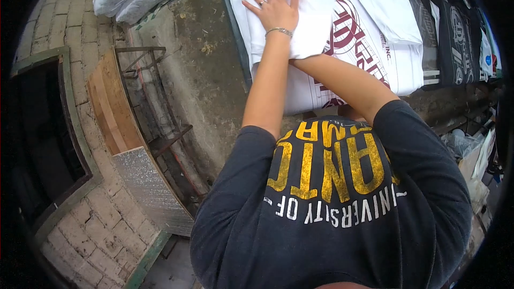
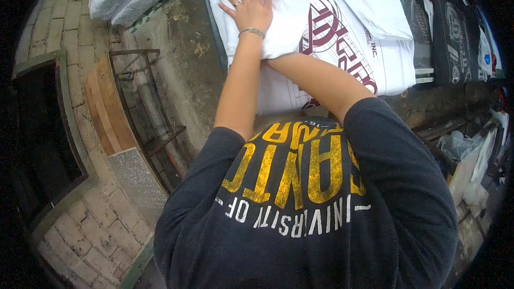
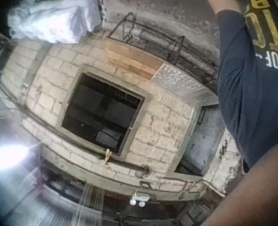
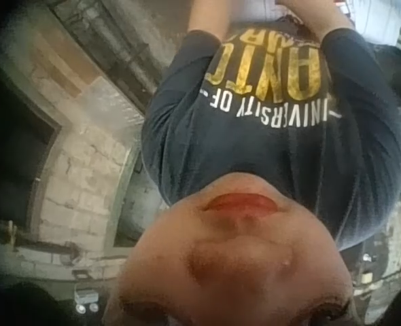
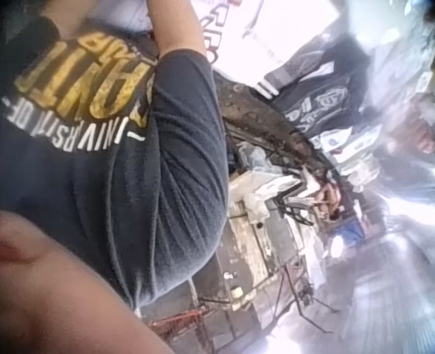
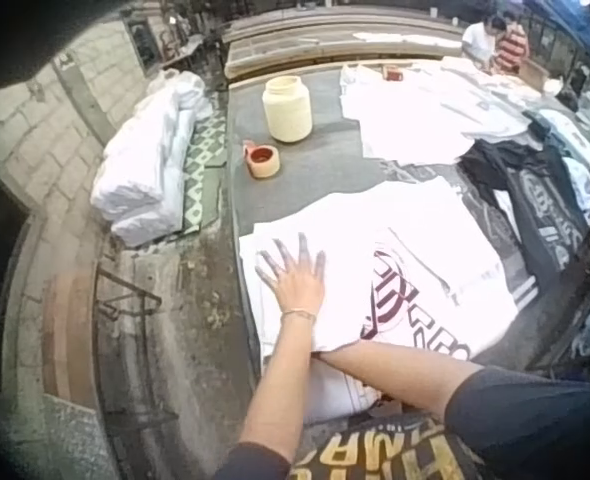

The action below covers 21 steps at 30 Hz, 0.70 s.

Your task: Operating a heat press machine to print designs on t-shirts and folding the finished garments.

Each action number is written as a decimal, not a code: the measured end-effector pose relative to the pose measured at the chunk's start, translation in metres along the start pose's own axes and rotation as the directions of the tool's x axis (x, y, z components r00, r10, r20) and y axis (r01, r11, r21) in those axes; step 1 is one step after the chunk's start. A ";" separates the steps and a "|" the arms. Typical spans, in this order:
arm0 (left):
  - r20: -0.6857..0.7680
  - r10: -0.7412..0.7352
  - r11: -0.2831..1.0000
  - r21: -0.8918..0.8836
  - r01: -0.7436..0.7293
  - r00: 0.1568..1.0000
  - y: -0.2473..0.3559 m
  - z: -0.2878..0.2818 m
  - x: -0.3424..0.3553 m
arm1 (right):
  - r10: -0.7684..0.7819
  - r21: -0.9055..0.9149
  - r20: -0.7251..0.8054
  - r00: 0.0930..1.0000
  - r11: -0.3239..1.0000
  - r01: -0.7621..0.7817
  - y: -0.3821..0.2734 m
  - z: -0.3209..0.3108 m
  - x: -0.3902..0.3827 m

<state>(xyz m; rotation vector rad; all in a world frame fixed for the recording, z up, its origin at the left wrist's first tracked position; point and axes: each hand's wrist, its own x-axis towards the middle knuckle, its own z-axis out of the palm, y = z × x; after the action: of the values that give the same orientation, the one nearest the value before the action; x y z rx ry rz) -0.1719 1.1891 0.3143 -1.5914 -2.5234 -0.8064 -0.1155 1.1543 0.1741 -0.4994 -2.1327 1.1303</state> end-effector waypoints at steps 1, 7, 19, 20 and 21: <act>-0.024 0.029 0.995 0.101 -0.026 0.999 -0.005 -0.001 -0.004 | -0.006 -0.017 0.076 0.997 1.000 0.007 -0.009 -0.001 0.005; -0.030 -0.036 0.993 0.111 0.039 0.999 -0.007 0.004 0.009 | 0.050 -0.205 0.449 0.892 0.978 0.048 -0.046 -0.028 0.013; -0.196 0.084 0.914 0.407 0.004 0.977 0.005 -0.020 -0.016 | 0.183 -0.252 -0.027 0.983 0.950 -0.183 -0.136 -0.233 -0.062; -0.121 0.118 0.957 0.280 -0.080 0.986 0.025 -0.029 -0.028 | 0.001 -0.591 -0.135 0.991 0.803 -0.081 -0.115 -0.272 -0.067; -0.054 0.158 0.978 0.147 -0.148 0.986 0.037 -0.033 -0.036 | -0.027 -0.784 -0.203 0.979 0.603 -0.146 -0.106 -0.300 -0.061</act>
<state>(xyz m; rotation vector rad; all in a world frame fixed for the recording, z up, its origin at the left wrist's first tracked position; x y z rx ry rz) -0.1311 1.1571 0.3464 -1.6587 -2.3217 -0.6345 0.1374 1.2331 0.3612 -1.0401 -2.3639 0.0394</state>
